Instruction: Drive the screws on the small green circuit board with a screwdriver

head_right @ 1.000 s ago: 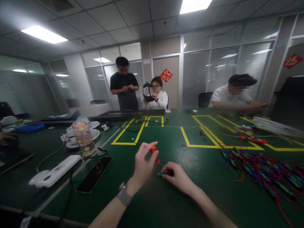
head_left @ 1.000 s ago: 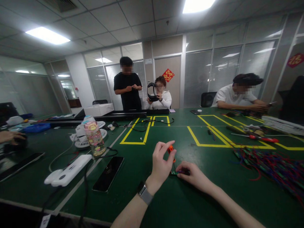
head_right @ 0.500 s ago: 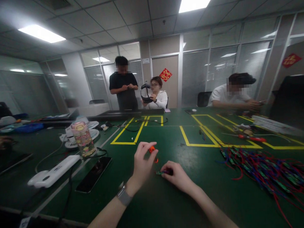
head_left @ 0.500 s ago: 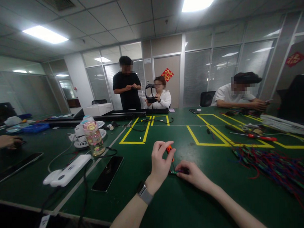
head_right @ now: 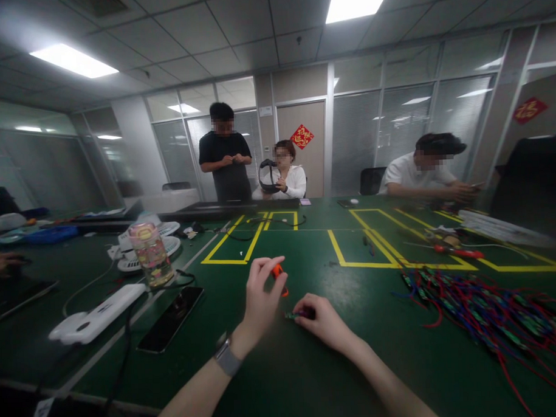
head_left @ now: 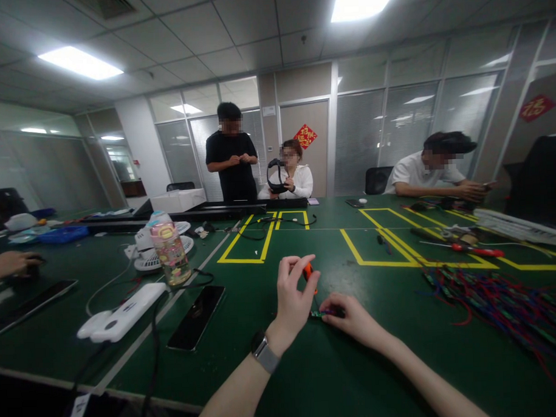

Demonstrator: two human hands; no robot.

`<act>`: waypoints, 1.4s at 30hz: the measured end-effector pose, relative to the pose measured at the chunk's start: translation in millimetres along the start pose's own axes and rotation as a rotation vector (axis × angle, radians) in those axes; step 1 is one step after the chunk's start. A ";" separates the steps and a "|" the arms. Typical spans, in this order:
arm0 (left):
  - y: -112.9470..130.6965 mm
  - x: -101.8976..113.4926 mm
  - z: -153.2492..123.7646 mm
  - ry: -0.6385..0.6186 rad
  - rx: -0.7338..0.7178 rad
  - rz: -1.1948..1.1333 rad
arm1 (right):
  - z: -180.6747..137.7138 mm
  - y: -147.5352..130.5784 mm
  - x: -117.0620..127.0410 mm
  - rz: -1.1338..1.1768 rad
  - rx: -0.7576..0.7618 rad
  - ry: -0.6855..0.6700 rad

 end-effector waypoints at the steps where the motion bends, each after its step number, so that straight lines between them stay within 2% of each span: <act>1: 0.3 -1.1 0.0 -0.019 0.006 -0.022 | 0.1 -0.2 0.0 -0.001 -0.002 -0.002; 4: 2.6 -3.0 0.2 -0.053 0.001 -0.066 | 0.1 -0.9 -0.3 0.006 -0.006 -0.008; 10: 1.9 1.1 -0.7 0.037 -0.036 -0.002 | 0.1 1.7 -1.0 0.012 -0.016 0.001; 18: 5.9 0.1 0.1 -0.038 -0.030 -0.099 | 0.8 4.3 -1.6 0.013 -0.003 0.001; 26: 8.0 7.4 -0.7 0.084 -0.095 -0.002 | 0.6 2.8 -1.2 0.005 -0.001 0.003; 33: 8.0 0.7 -0.1 -0.035 -0.042 -0.065 | 0.5 2.8 -1.0 0.002 0.011 0.007; 42: 5.6 1.0 1.1 -0.002 -0.042 -0.038 | -0.2 1.3 -0.7 0.009 -0.001 0.003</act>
Point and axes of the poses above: each hand's wrist, its own z-axis towards the middle knuckle, its own x-axis out of the back of the hand, y = z × x, the point moved 8 cm from there along z, towards the middle knuckle, and after that the axes turned 1 degree about y, right-handed, at the moved point
